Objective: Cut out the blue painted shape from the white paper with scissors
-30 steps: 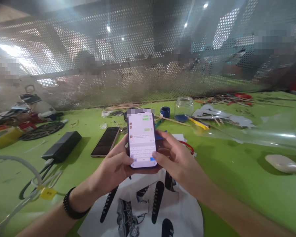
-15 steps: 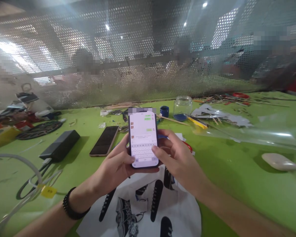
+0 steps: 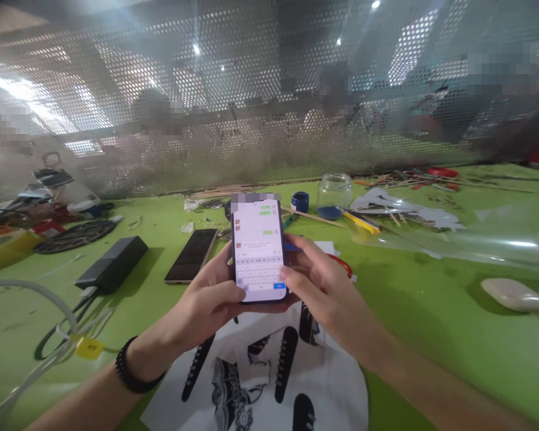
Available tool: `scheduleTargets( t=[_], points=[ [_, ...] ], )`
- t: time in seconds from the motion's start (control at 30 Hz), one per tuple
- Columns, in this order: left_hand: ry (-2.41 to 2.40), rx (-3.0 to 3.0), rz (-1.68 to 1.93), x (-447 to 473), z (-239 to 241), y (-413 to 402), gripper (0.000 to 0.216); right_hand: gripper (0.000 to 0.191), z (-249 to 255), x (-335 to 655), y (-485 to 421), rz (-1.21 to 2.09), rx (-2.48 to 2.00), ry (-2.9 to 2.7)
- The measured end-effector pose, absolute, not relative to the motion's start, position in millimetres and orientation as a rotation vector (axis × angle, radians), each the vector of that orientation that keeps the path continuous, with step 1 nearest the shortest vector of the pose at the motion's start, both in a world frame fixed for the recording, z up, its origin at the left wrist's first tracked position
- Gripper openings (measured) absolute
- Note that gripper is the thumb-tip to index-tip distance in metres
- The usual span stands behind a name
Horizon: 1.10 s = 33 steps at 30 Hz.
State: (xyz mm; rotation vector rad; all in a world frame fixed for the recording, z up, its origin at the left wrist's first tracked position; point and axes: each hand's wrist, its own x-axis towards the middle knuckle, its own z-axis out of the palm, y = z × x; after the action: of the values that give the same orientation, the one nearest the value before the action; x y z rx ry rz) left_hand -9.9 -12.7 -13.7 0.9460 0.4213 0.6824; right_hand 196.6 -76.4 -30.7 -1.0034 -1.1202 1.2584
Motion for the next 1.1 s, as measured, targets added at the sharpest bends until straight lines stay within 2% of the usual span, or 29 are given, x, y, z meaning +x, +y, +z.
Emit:
scheduleTargets(
  t=[0.17, 0.33, 0.63, 0.8, 1.0, 1.1],
  points=[
    [0.427, 0.947, 0.715, -8.6, -17.0, -11.8, 0.066, 0.056, -37.7, 198.2, -75.1, 1.249, -1.016, -1.145],
    [0.427, 0.937, 0.765, -6.7, -16.4, -11.7, 0.067, 0.074, -46.5, 200.7, -71.3, 1.239, -1.038, -1.184],
    [0.457, 0.953, 0.757, -7.7, -14.2, -13.9, 0.062, 0.067, -39.3, 200.9, -75.5, 1.251, -1.049, -1.208],
    [0.425, 0.910, 0.755, -7.6, -16.0, -12.3, 0.066, 0.057, -41.5, 197.7, -73.0, 1.222, -1.011, -1.193],
    [0.460, 0.856, 0.786, -1.5, -21.5, -11.8, 0.045, 0.056, -42.1, 192.2, -70.8, 1.155, -1.067, -1.165],
    [0.493, 0.867, 0.787, 0.6, -21.1, -13.4, 0.045, 0.063, -45.0, 191.7, -69.6, 1.101, -1.124, -1.168]
  ],
)
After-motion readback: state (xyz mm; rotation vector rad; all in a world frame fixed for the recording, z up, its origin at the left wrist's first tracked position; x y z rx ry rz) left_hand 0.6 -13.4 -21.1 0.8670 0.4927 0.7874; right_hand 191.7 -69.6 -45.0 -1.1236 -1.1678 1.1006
